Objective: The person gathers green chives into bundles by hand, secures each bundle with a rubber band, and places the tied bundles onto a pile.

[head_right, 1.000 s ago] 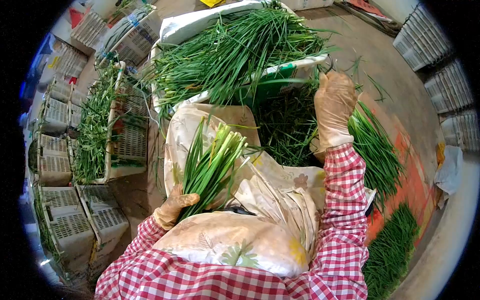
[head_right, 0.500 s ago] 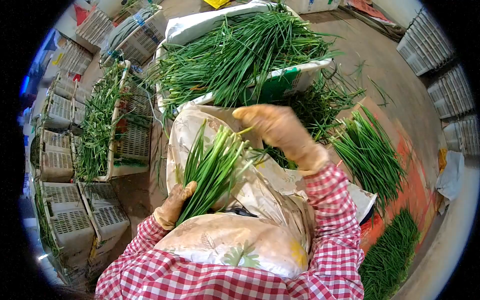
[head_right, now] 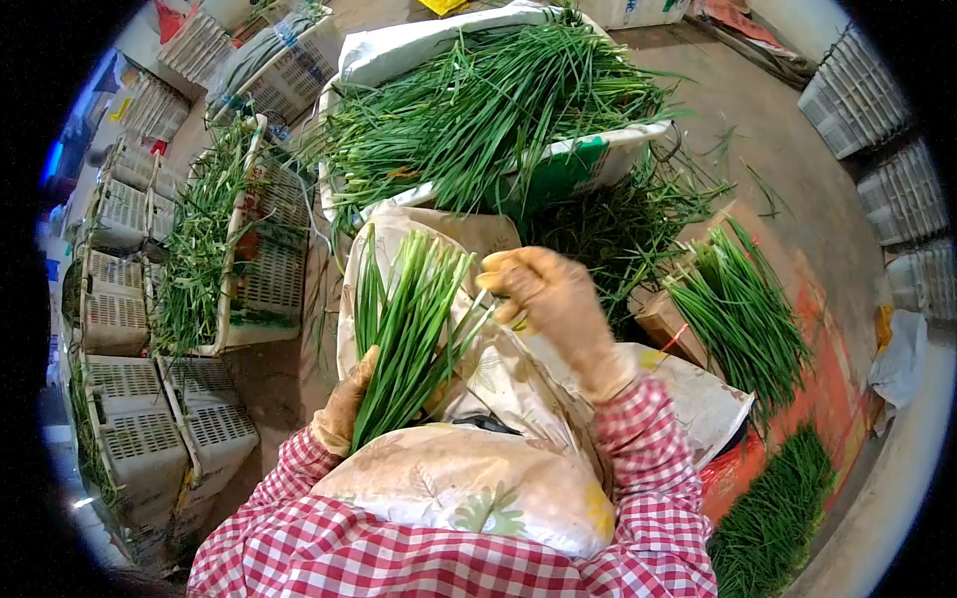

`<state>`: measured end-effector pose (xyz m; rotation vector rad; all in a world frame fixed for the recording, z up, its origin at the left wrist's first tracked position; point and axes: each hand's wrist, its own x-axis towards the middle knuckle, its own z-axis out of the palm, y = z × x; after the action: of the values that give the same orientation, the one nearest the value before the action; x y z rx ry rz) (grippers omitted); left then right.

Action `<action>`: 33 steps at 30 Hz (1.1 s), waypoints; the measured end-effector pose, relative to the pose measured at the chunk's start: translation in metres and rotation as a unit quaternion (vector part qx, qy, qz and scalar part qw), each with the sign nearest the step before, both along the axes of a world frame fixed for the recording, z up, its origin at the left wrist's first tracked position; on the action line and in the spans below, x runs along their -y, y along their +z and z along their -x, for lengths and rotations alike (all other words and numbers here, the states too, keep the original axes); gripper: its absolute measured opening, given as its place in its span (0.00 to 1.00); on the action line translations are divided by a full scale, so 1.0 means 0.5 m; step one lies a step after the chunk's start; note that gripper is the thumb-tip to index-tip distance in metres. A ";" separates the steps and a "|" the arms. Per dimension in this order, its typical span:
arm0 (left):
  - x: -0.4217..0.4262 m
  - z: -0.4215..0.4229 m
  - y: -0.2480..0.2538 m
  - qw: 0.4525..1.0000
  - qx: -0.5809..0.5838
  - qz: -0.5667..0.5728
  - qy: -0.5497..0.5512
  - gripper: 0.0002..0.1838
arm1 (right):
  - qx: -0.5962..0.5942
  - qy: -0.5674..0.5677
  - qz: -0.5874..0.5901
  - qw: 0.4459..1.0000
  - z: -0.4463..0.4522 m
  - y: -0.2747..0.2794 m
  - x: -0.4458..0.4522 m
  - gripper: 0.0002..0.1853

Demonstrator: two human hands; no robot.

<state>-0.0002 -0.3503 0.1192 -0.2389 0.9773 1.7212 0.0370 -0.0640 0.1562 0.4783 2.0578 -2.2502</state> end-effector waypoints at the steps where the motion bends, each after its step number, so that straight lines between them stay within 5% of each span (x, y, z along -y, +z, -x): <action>1: -0.014 -0.006 0.010 1.000 -0.019 -0.006 0.006 0.32 | -0.009 -0.009 0.036 0.999 0.000 -0.012 0.015 0.16; 4: -0.036 -0.020 0.031 0.995 -0.093 0.028 0.035 0.32 | 0.061 0.021 0.015 0.998 -0.004 -0.004 0.056 0.21; 5: -0.039 -0.022 0.029 0.995 -0.091 0.020 0.047 0.33 | 0.080 0.052 0.104 0.990 -0.013 -0.028 0.070 0.26; 9: -0.030 -0.025 0.020 0.997 -0.050 0.009 0.053 0.34 | 0.103 0.129 0.021 0.986 -0.016 -0.030 0.064 0.24; 11: -0.014 -0.022 0.018 0.997 -0.065 0.020 0.021 0.34 | -0.130 0.033 -0.199 0.971 -0.021 -0.065 0.049 0.19; 12: -0.013 -0.020 0.018 0.997 -0.073 0.023 0.004 0.34 | -0.256 0.035 -0.376 0.890 -0.012 -0.063 0.021 0.12; 16: -0.046 -0.034 0.045 0.986 -0.151 0.073 0.014 0.34 | -0.274 -0.070 -0.592 0.755 0.048 -0.050 -0.093 0.05; 18: -0.039 -0.033 0.041 0.985 -0.159 0.062 0.001 0.34 | -0.157 -0.101 -0.555 0.810 0.067 -0.044 -0.134 0.12; 19: -0.036 -0.033 0.038 0.985 -0.161 0.063 -0.006 0.33 | -0.197 -0.122 -0.494 0.838 0.077 -0.082 -0.155 0.21; 20: -0.034 -0.033 0.038 0.984 -0.164 0.064 -0.014 0.33 | -0.129 -0.050 -0.466 0.874 0.067 -0.026 -0.139 0.32; 22: -0.042 -0.031 0.047 0.986 -0.151 0.061 -0.018 0.33 | -0.108 0.129 -0.258 0.951 0.062 0.031 -0.099 0.36; 23: -0.047 -0.031 0.051 0.989 -0.138 0.056 -0.021 0.33 | -0.107 0.221 -0.272 0.930 0.067 0.036 -0.091 0.34; 27: -0.050 -0.026 0.054 0.989 -0.137 0.053 -0.025 0.33 | -0.075 0.259 -0.266 0.925 0.062 0.023 -0.058 0.21; 33: -0.053 -0.028 0.037 0.985 -0.155 0.071 -0.023 0.32 | -0.168 0.276 -0.492 0.808 0.029 0.043 -0.034 0.15</action>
<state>0.0140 -0.3240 0.1375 -0.0391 1.3250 1.6774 0.0225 -0.0469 0.1779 -0.5154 2.9047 -0.8588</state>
